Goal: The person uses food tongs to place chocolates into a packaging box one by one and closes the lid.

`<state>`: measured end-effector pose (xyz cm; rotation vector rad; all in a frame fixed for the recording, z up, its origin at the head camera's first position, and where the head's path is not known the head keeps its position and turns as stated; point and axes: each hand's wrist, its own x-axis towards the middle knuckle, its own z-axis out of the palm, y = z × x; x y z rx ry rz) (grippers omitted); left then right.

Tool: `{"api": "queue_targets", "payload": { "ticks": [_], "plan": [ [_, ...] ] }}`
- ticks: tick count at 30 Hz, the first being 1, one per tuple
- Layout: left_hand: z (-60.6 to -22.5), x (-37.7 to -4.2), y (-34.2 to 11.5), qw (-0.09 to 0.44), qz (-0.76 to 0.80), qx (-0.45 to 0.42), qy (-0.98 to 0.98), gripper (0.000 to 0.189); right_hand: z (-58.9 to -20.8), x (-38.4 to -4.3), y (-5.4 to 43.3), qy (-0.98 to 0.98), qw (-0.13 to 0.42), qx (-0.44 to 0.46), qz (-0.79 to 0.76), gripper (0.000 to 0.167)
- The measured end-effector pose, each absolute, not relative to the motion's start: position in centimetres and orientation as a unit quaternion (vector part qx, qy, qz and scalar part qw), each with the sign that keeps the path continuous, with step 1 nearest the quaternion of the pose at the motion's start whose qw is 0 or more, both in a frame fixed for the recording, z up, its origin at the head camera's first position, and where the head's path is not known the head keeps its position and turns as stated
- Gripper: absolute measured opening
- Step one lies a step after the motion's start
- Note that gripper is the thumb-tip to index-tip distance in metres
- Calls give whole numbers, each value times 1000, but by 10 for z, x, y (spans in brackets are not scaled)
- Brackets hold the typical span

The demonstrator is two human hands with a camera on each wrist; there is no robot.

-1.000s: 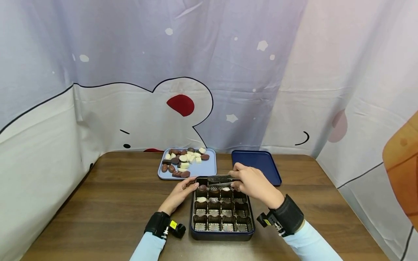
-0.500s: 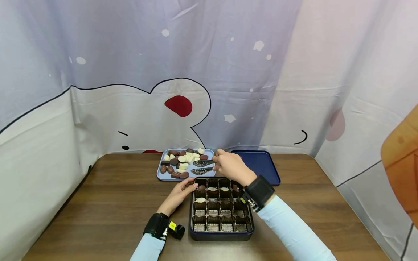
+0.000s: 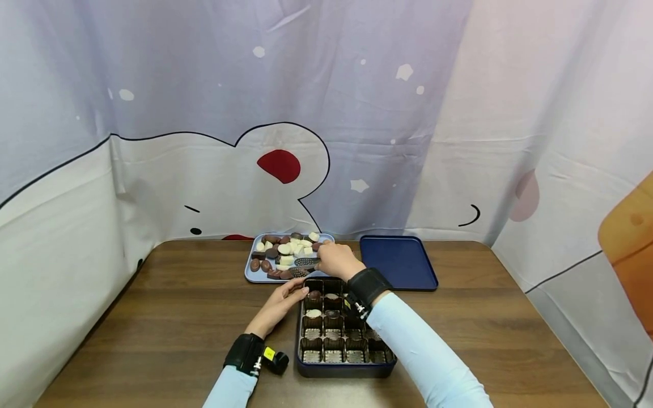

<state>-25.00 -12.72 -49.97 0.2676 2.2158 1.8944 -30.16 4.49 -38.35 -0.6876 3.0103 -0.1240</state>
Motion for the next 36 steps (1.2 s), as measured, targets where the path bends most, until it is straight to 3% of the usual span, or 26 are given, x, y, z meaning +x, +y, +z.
{"api": "queue_targets", "payload": {
  "ticks": [20, 30, 36],
  "plan": [
    [-476, -240, -126, 116, 640, 108, 751, 52, -397, -303, 35, 968, 16, -241, -63, 12],
    [-498, -250, -127, 113, 646, 101, 748, 52, -397, -304, 42, 966, 16, -244, -79, 19],
    [-499, -251, -127, 108, 649, 94, 747, 52, -389, -301, 53, 961, 6, -252, -110, 13]
  ]
}}
